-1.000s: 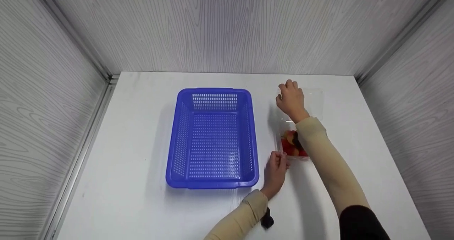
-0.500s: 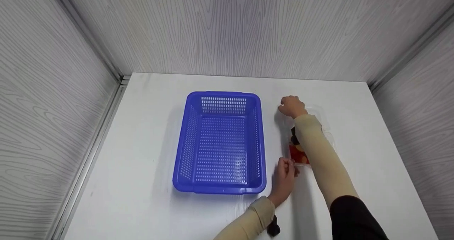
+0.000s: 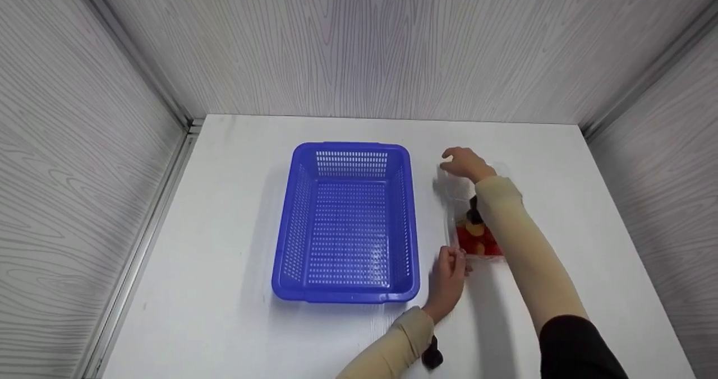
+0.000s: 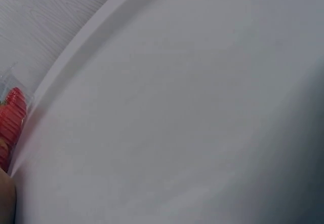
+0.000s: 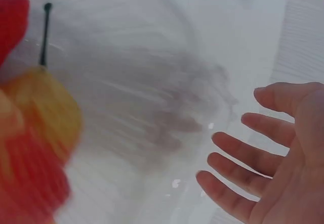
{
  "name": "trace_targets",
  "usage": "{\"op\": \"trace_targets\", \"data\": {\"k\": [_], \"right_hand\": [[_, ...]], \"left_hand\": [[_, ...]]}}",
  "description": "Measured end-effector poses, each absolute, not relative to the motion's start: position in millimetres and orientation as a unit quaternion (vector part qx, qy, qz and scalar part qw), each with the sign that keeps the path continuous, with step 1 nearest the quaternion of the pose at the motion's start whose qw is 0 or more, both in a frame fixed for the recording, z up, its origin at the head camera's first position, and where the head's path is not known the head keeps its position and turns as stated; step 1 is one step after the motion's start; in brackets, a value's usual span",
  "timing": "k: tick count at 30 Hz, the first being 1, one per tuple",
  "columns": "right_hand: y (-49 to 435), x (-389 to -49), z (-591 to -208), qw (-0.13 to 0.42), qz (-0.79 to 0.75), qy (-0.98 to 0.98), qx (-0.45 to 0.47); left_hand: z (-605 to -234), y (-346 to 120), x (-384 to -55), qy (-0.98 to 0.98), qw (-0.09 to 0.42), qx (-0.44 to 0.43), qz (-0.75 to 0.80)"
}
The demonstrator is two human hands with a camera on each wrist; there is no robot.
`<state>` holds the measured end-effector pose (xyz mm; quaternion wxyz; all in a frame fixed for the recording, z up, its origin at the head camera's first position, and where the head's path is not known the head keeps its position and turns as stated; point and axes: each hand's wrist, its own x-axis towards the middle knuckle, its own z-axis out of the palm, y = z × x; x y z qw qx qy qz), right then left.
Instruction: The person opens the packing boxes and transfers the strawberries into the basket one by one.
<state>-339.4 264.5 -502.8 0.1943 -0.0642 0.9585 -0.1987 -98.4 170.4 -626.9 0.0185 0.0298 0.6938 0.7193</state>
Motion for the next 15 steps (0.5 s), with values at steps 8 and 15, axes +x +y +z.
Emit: {"op": "trace_targets", "data": {"k": [8,15], "right_hand": [[272.3,-322.6,-426.8,0.067,-0.265,0.953,-0.129],[280.1,-276.8,-379.0,-0.081,-0.295,0.939,-0.159]], "left_hand": [[-627.7,164.7,-99.3,0.7,-0.003,0.024,0.714],[-620.7,155.6,-74.5,0.696,0.062,0.029,0.715]]}}
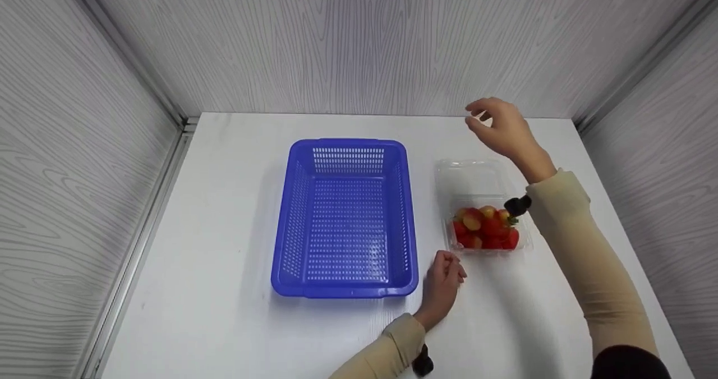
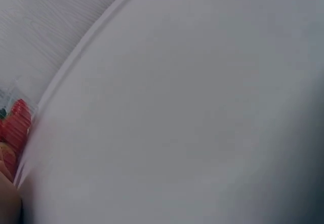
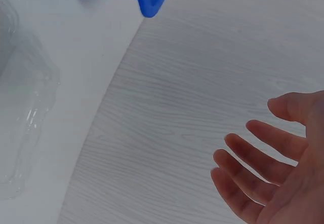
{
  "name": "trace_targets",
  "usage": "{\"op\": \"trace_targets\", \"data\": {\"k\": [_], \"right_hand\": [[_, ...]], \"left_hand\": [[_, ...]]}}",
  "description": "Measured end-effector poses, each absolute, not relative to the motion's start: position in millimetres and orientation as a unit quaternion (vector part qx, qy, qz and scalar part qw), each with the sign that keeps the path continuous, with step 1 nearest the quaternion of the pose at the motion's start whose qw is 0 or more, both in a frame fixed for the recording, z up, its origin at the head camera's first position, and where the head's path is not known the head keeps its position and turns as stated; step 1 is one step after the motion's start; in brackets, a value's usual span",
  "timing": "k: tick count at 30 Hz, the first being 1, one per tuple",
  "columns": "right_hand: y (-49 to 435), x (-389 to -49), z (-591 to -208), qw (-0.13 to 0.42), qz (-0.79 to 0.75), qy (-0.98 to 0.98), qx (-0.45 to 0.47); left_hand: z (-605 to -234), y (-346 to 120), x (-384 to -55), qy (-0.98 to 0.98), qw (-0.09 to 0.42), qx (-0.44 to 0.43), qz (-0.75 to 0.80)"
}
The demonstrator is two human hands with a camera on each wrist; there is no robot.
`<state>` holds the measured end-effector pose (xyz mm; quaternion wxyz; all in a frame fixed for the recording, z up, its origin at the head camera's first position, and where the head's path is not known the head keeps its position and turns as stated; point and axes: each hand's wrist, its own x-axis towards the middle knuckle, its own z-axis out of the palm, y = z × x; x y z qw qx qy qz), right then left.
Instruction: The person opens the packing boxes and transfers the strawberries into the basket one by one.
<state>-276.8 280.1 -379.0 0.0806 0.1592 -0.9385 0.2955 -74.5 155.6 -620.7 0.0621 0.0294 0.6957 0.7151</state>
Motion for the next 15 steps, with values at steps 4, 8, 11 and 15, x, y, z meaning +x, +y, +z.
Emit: {"op": "trace_targets", "data": {"k": [4,8,11,15], "right_hand": [[280.4,-244.3,-371.3,0.176,0.306,-0.918,0.182],[283.7,-217.7,-379.7,0.256,0.331,-0.885,0.202],[286.1,-202.8,-392.9,0.298,0.353,-0.864,0.2],[286.8,-184.3,-420.5,0.353,0.374,-0.84,0.175]], "left_hand": [[-600.9,141.9,-52.0,0.676,0.19,0.059,0.71],[-564.0,107.3,-31.7,0.69,0.334,0.192,0.613],[-531.4,71.6,-25.0,0.709,0.356,0.325,0.515],[-485.7,19.7,-27.1,0.746,0.273,0.439,0.42]]}}
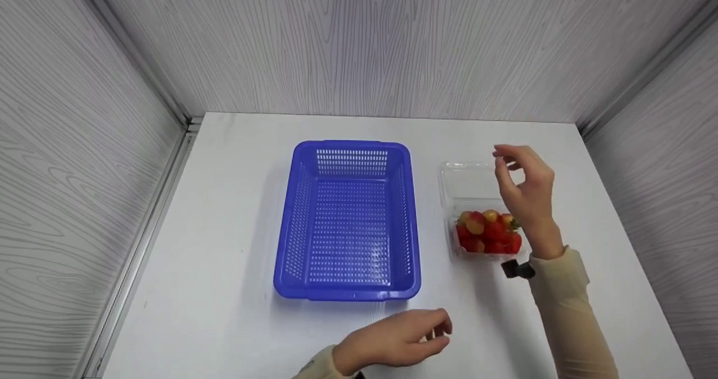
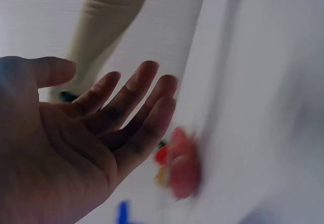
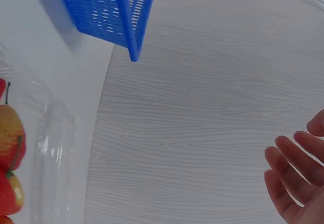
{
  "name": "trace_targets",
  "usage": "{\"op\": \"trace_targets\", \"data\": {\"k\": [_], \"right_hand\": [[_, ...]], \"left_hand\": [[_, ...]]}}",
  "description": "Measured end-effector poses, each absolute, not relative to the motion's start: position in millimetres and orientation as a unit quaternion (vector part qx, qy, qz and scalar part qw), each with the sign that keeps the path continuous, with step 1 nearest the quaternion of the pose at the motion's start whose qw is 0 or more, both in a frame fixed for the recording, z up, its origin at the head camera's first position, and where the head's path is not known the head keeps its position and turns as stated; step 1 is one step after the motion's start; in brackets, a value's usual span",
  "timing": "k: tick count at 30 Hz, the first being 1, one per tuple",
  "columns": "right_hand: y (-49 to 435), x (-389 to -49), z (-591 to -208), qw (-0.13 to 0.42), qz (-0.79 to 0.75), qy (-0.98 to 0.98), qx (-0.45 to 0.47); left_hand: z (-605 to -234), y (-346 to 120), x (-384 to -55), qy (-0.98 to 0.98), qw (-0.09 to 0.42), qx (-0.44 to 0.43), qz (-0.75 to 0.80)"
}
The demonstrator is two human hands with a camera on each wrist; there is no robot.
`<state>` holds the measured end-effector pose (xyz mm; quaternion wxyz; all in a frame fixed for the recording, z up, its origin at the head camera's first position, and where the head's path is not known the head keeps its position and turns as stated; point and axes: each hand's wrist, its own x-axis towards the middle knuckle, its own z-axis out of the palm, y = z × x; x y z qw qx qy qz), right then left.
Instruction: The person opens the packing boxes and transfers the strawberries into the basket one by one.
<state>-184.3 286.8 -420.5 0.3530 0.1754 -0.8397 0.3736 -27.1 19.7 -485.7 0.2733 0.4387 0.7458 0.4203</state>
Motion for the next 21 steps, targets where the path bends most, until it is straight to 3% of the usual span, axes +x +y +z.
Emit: {"op": "trace_targets", "data": {"k": [2,5,8,10,13,15,18,21], "right_hand": [[283.2,-174.3,-432.6,0.384,0.381,-0.826,0.159],[287.0,-166.0,-459.4,0.413,0.386,-0.814,0.133],[294.3,-156.9,-487.6,0.419,0.385,-0.816,0.099],[297.1,-150.0,-505.4,0.417,0.381,-0.821,0.083],[293.4,-140.6,-526.3,0.407,0.374,-0.831,0.066],[290.8,-136.8,-536.8,0.396,0.366,-0.84,0.059],[289.8,-133.7,-547.7,0.373,0.345,-0.86,0.043],[292.2,-131.1,-556.3,0.353,0.326,-0.876,0.033]], "left_hand": [[-464.3,-7.4,-32.5,0.775,0.178,0.471,0.382],[-441.3,-45.3,-49.2,0.808,-0.029,0.484,0.334],[-429.7,-78.7,-76.4,0.823,-0.211,0.448,0.279],[-426.0,-99.7,-95.6,0.831,-0.292,0.41,0.239],[-425.8,-130.0,-122.1,0.85,-0.347,0.357,0.176],[-429.7,-146.7,-137.9,0.867,-0.355,0.322,0.138],[-444.3,-163.5,-158.7,0.895,-0.339,0.269,0.104],[-466.5,-172.0,-173.6,0.929,-0.289,0.21,0.094]]}}
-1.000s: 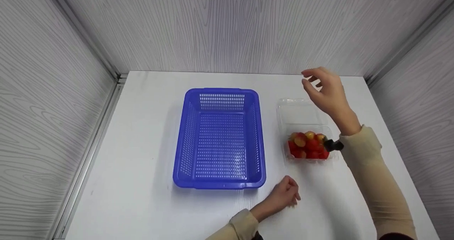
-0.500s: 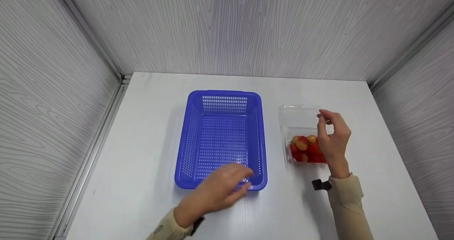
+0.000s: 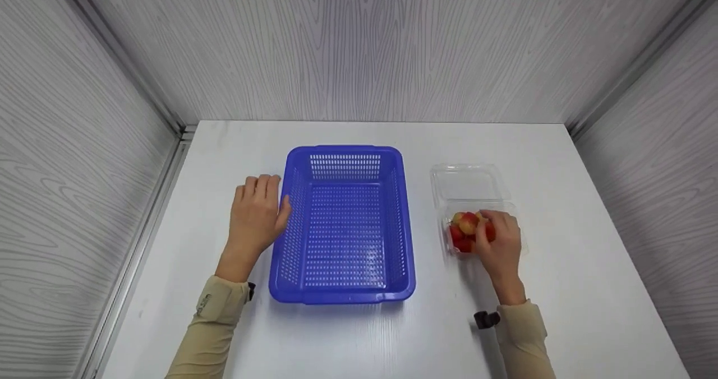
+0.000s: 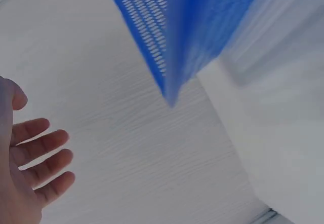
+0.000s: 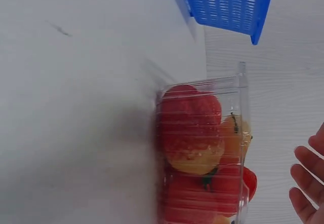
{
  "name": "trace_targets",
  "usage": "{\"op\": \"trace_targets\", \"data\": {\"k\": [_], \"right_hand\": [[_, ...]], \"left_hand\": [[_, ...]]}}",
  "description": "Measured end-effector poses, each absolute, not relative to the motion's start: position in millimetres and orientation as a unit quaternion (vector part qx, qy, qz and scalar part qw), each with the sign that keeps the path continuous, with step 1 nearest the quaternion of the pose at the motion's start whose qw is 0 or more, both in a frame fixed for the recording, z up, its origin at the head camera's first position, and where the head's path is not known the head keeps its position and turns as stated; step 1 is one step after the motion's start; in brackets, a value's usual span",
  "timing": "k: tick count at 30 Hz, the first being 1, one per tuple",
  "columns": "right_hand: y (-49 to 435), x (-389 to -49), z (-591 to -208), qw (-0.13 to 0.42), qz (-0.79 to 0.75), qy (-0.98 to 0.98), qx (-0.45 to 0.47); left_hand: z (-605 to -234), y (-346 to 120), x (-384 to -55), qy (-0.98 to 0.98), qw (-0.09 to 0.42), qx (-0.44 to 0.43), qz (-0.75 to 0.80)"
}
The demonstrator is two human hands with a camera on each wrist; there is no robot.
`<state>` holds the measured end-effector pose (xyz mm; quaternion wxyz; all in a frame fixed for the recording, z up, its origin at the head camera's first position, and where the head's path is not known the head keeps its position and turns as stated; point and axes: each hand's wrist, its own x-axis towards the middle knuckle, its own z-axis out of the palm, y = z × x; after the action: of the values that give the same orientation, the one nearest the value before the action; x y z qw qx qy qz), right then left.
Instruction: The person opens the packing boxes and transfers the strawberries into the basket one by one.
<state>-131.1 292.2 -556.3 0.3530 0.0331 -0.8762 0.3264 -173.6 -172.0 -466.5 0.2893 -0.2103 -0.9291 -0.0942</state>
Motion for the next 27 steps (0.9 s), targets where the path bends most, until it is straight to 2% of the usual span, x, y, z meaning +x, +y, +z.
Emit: {"op": "trace_targets", "data": {"k": [5,11,22,27], "right_hand": [[290.9,-129.0,-570.6,0.326,0.318,-0.889,0.045],[288.9,-123.2,-582.5,0.293,0.317,-0.901,0.045],[283.3,-122.9,-573.0,0.196,0.315,-0.929,-0.008],[282.4,-127.6,-567.4,0.15,0.316,-0.936,-0.036]], "left_hand": [[-502.9,-182.4,-181.6,-0.968,0.191,-0.128,-0.102],[-522.8,-185.2,-183.3,-0.981,0.116,-0.115,-0.102],[-522.8,-186.0,-190.0,-0.984,0.059,-0.141,-0.096],[-522.1,-186.7,-191.0,-0.984,0.049,-0.147,-0.082]]}}
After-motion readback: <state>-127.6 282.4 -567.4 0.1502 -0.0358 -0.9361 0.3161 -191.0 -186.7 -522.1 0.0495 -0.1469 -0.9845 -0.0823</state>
